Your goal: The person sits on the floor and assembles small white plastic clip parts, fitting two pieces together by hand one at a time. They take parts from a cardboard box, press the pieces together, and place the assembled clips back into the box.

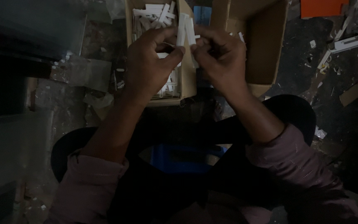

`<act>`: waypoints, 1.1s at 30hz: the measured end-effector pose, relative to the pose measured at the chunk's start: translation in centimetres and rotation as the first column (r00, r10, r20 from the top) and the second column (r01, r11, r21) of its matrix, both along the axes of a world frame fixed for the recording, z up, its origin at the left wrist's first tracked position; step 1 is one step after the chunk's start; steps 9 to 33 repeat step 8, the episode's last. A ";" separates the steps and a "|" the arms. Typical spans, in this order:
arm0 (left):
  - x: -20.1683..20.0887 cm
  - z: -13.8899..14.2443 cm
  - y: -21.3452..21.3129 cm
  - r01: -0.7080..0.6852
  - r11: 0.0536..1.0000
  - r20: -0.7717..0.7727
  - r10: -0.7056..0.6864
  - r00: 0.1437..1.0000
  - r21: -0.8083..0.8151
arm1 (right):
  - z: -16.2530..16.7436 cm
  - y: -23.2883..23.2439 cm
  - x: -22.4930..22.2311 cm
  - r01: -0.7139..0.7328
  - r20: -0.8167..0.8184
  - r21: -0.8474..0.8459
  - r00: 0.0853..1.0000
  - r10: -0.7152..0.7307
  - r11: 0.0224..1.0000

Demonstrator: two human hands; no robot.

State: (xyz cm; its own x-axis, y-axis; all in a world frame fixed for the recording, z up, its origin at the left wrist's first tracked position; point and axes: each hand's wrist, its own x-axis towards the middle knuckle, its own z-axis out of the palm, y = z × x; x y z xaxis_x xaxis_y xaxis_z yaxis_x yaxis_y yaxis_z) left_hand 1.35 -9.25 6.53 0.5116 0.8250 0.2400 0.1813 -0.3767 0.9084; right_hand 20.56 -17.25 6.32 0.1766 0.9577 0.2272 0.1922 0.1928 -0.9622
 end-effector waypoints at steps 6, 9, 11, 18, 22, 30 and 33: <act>-0.1 -0.2 -0.1 -0.003 0.993 -0.035 0.007 0.999 0.120 | 0.2 0.0 0.1 -0.011 0.069 0.026 0.998 0.009 1.000; -0.1 -0.3 -0.1 0.005 0.989 -0.056 0.003 0.998 0.145 | 0.1 0.2 0.3 -0.018 0.031 0.014 0.999 0.018 1.000; -0.1 -0.3 -0.1 0.005 0.989 -0.056 0.003 0.998 0.145 | 0.1 0.2 0.3 -0.018 0.031 0.014 0.999 0.018 1.000; -0.1 -0.3 -0.1 0.005 0.989 -0.056 0.003 0.998 0.145 | 0.1 0.2 0.3 -0.018 0.031 0.014 0.999 0.018 1.000; -0.1 -0.3 -0.1 0.005 0.989 -0.056 0.003 0.998 0.145 | 0.1 0.2 0.3 -0.018 0.031 0.014 0.999 0.018 1.000; -0.1 -0.3 -0.1 0.005 0.989 -0.056 0.003 0.998 0.145 | 0.1 0.2 0.3 -0.018 0.031 0.014 0.999 0.018 1.000; -0.1 -0.3 -0.1 0.005 0.989 -0.056 0.003 0.998 0.145 | 0.1 0.2 0.3 -0.018 0.031 0.014 0.999 0.018 1.000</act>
